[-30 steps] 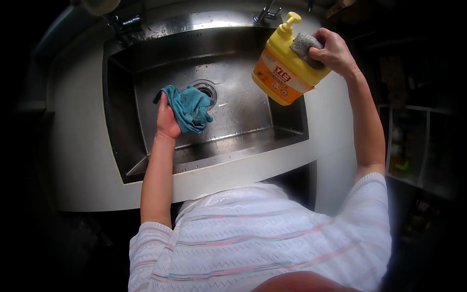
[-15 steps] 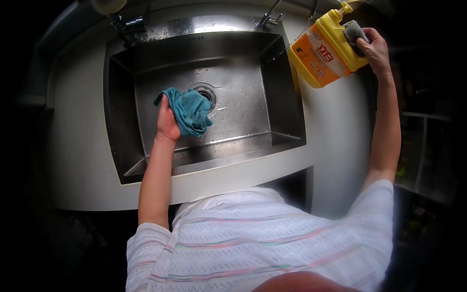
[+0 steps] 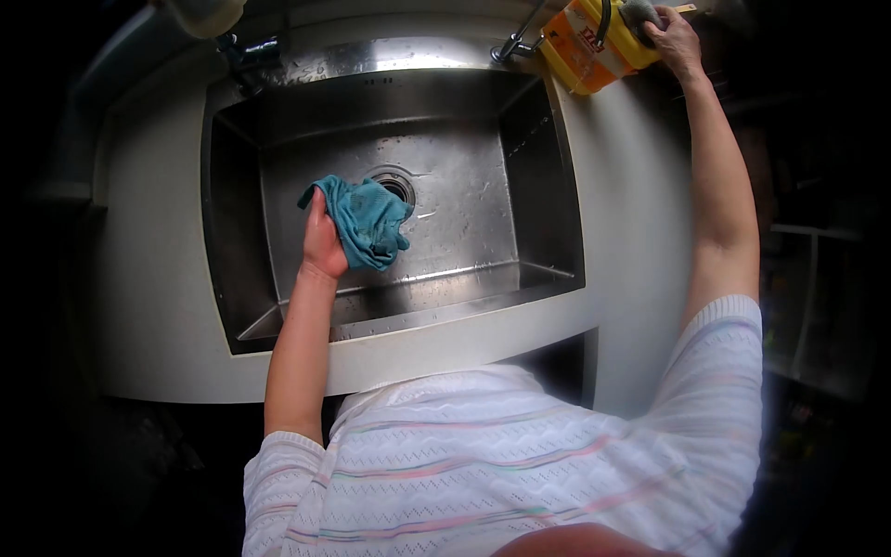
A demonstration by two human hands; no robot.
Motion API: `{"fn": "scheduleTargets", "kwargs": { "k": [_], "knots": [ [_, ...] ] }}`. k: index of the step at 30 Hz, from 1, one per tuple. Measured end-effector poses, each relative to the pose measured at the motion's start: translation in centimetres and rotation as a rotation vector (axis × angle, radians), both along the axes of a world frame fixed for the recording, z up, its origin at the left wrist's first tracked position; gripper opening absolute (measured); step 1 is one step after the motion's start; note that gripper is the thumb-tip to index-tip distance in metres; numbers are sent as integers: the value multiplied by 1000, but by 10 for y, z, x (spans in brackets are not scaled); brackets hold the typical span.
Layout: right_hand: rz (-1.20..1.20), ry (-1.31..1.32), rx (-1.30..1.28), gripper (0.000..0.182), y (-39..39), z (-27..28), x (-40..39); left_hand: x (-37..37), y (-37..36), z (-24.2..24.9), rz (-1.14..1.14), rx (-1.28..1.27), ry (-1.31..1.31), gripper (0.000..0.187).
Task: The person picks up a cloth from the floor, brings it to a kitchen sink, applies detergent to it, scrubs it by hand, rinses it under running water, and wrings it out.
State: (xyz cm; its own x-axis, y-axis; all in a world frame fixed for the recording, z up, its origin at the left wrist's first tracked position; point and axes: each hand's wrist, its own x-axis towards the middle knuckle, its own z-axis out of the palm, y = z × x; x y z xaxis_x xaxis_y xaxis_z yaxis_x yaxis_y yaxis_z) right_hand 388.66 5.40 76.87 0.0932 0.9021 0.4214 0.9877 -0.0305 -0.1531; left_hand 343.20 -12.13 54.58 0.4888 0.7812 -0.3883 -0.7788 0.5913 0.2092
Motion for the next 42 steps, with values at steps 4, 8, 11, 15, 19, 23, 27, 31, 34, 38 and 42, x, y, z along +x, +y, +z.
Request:
{"fn": "scheduleTargets", "kwargs": {
  "k": [4, 8, 11, 15, 19, 23, 27, 31, 34, 38, 42],
  "knots": [
    [117, 174, -153, 52, 19, -11, 45, -3, 0, -6, -14, 30, -60, 59],
    [109, 431, -4, 48, -5, 4, 51, -2, 1, -1, -39, 45, -76, 59],
    [112, 637, -43, 31, -54, 7, 12, -2, 1, -2, -28, 29, -71, 62],
    [128, 782, -426, 21, -99, -43, -68, -1, 2, -1, -60, 22, -93, 67],
    [92, 844, -665, 20, -104, -98, -108, -3, 4, -1, -82, -4, -92, 67],
    [104, 815, -801, 22, -102, -138, -122, -1, 4, 7, -74, -24, -89, 67],
    [149, 1056, -907, 37, -96, -153, -165, 2, 5, 9, -83, 0, -145, 66],
    [268, 1330, -1134, 64, -94, -206, -245, 0, 6, -3, -57, -22, -215, 64],
    [358, 1632, -1296, 51, -90, -235, -286, 0, 11, -13, -44, -10, -268, 63],
    [413, 1647, -1282, 20, -92, -221, -292, 1, 9, -20, -109, 20, -373, 70],
    [204, 1567, -923, 21, -83, -242, -285, -11, 6, -9, -131, 32, -263, 76]
  ]
}}
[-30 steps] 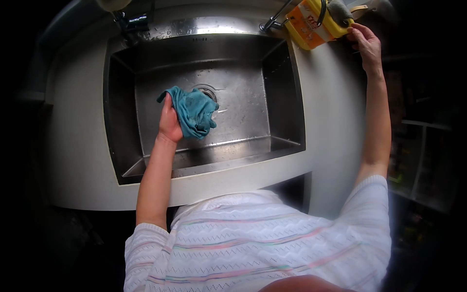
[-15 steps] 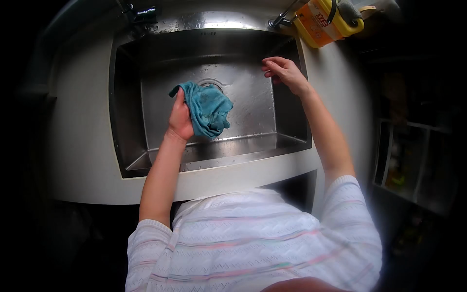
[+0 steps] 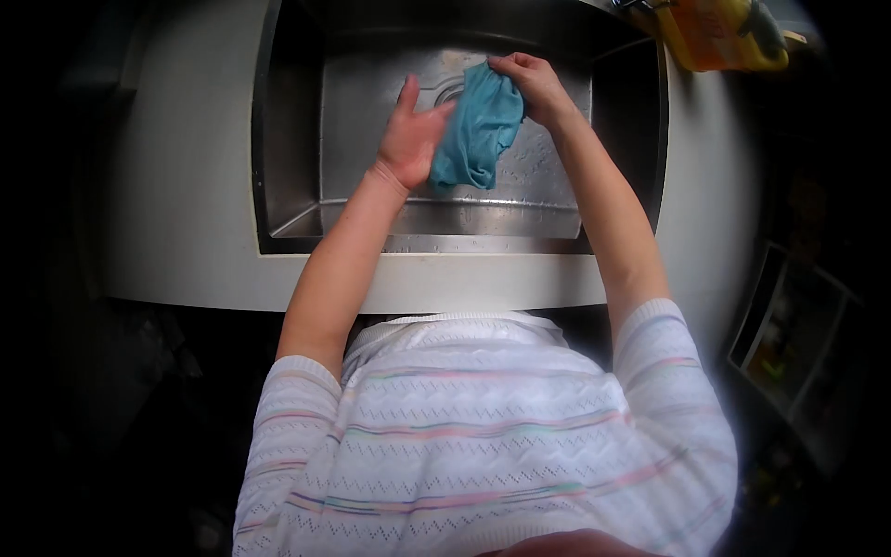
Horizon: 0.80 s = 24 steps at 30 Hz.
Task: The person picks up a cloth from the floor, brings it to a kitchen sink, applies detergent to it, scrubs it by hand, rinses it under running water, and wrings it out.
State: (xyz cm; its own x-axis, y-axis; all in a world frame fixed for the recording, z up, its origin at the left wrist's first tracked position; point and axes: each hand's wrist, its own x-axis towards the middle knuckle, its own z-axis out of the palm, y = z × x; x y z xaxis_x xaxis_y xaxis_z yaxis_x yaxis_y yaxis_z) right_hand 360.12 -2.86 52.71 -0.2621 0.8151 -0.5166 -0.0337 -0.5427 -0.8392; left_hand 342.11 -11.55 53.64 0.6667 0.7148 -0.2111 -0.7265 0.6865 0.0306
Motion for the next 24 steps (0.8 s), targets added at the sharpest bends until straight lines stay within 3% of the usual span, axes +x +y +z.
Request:
{"fn": "scheduleTargets", "kwargs": {
  "k": [2, 4, 5, 6, 8, 10, 12, 14, 17, 20, 21, 23, 24],
  "knots": [
    [-109, -171, 196, 22, 0, -11, -9, -8, 5, -17, 28, -37, 66, 67],
    [-29, -564, 530, 27, -14, 9, -34, -12, 10, -25, 143, -79, 299, 58],
    [31, -611, 641, 24, -31, 23, -51, -12, 13, -28, 199, -100, 421, 54],
    [89, -656, 750, 22, -49, 29, -69, -12, 14, -32, 242, -159, 405, 42],
    [122, -1021, 1125, 24, -82, 24, -101, -4, 14, -33, 169, -19, 114, 37],
    [211, -997, 670, 25, -53, 0, -97, 1, 12, -32, 177, -141, 157, 35],
    [98, -1113, 596, 27, -22, -34, -83, 8, 6, -32, 177, -262, 303, 36],
    [20, -1100, 602, 30, -24, -41, -82, 7, 7, -51, 184, -195, 294, 38],
    [-18, -974, 691, 31, -53, -21, -106, 1, 21, -53, 209, -164, 271, 41],
    [-34, -1049, 674, 30, -44, -31, -106, -5, 28, -64, 198, -158, 318, 43],
    [-38, -1085, 632, 30, -30, -38, -97, -2, 26, -34, 123, -146, 328, 38],
    [-41, -1157, 551, 32, -3, -51, -74, 0, 21, -37, 4, 45, 526, 29],
    [-30, -1021, 503, 34, -2, -53, -65, -3, 20, -49, -35, 150, 651, 29]
  ]
}}
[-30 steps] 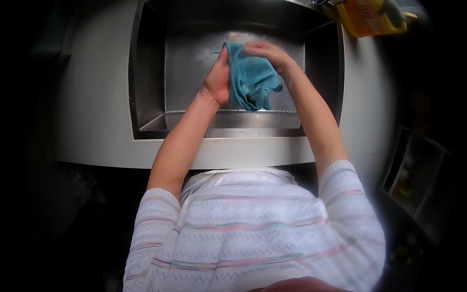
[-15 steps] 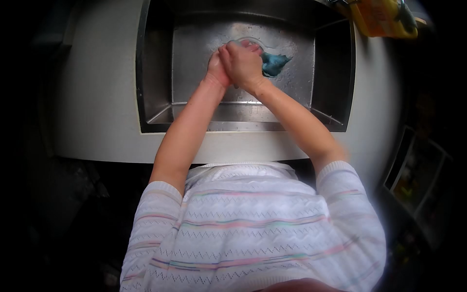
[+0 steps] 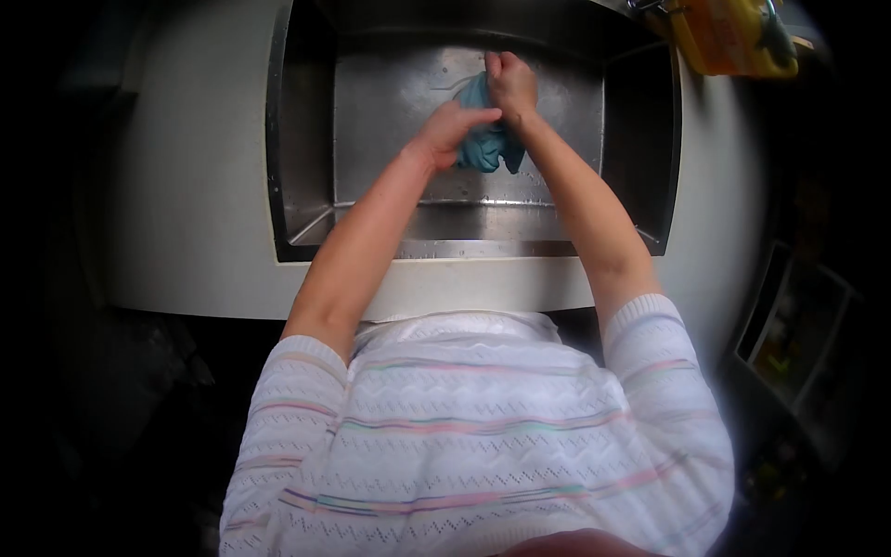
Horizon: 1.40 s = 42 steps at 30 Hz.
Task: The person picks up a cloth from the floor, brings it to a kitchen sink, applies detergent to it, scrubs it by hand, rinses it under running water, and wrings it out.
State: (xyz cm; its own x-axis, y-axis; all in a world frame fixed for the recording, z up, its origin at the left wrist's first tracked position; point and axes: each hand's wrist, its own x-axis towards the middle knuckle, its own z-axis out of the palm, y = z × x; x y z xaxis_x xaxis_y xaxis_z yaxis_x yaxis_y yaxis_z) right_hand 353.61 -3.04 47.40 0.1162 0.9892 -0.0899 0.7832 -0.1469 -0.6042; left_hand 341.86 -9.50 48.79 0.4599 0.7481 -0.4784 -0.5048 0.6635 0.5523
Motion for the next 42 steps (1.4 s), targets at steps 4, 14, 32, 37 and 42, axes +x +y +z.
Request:
{"fn": "scheduleTargets", "kwargs": {
  "k": [4, 14, 32, 37, 42],
  "knots": [
    [65, 360, -380, 49, 0, 28, 33, -30, 7, -16, 92, -102, 97, 27],
    [-25, 1132, -710, 29, -11, 23, 47, -29, 16, -38, 140, -186, 43, 17],
    [411, -121, 137, 32, -46, 7, -71, -29, -2, -89, 398, -91, -638, 32],
    [347, -214, 134, 29, -16, -30, -48, -2, 5, -59, 424, -389, 153, 29],
    [424, -87, 209, 29, -62, 25, -72, -11, -2, -95, 353, -215, -289, 26]
  ]
}}
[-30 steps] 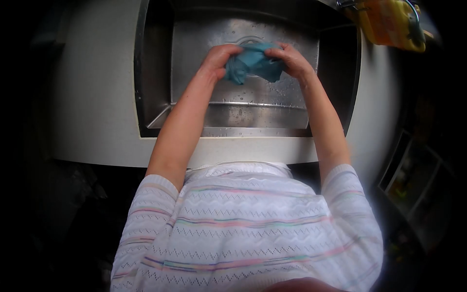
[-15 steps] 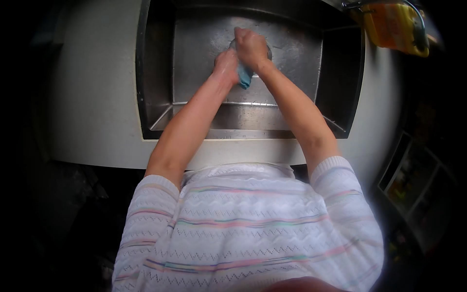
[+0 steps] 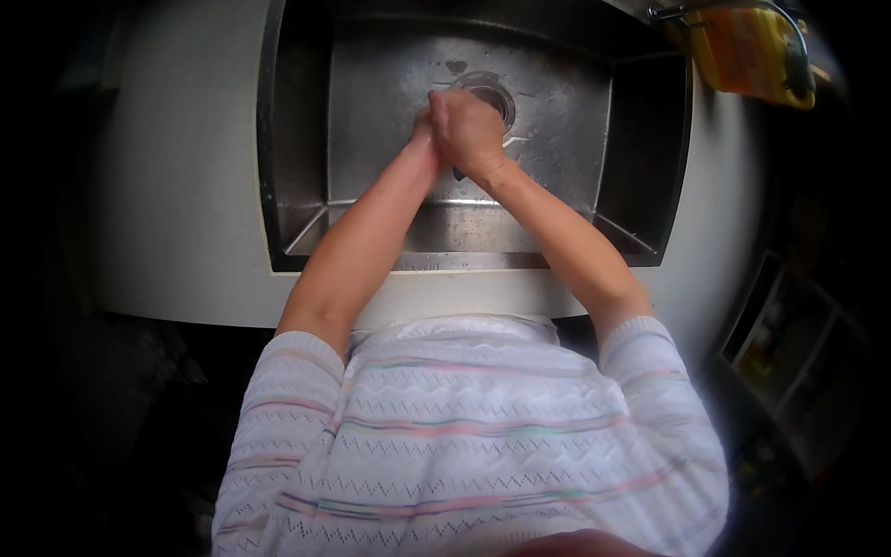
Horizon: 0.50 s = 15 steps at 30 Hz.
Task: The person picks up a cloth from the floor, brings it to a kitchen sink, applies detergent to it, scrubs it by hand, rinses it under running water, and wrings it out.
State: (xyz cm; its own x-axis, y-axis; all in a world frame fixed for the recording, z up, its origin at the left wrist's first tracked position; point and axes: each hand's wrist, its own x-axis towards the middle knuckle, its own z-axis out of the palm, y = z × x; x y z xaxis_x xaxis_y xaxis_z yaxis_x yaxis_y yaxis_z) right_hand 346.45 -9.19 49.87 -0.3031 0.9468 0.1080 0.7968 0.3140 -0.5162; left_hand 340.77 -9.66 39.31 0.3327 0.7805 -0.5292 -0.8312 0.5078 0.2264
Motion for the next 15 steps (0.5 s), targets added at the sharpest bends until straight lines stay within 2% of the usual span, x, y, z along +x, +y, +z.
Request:
{"fn": "scheduleTargets", "kwargs": {
  "k": [2, 3, 4, 5, 6, 7, 9, 10, 13, 14, 15],
  "knots": [
    [-15, 6, 51, 31, -5, -12, 0, -8, -7, -22, 38, 239, -415, 24],
    [-85, 26, -2, 32, 5, -21, 8, -1, -2, 40, 63, -185, 66, 28],
    [-157, 51, -52, 33, 25, -32, 21, 5, 4, 39, -10, -200, 258, 23],
    [-262, 57, -140, 34, 44, -38, 36, 3, 7, 55, -39, -152, 180, 23],
    [-324, 300, -310, 33, 56, -47, 53, 0, 10, 71, -68, -107, 99, 24],
    [-384, 542, -483, 33, 61, -45, 65, 0, 10, 72, -190, 57, 342, 23],
    [-450, 997, -636, 30, 59, -23, 82, -4, 10, 69, -417, 388, 814, 19],
    [-440, 1032, -781, 27, 62, -11, 94, -6, 10, 62, -415, 383, 952, 18],
    [-566, 1188, -805, 32, 70, 8, 109, -14, 14, 59, -428, 365, 1306, 14],
    [-583, 1233, -847, 33, 71, 16, 115, -17, 15, 61, -391, 326, 1238, 13],
    [-594, 1166, -904, 39, 73, 18, 121, -19, 17, 63, -357, 289, 1170, 12]
  ]
}}
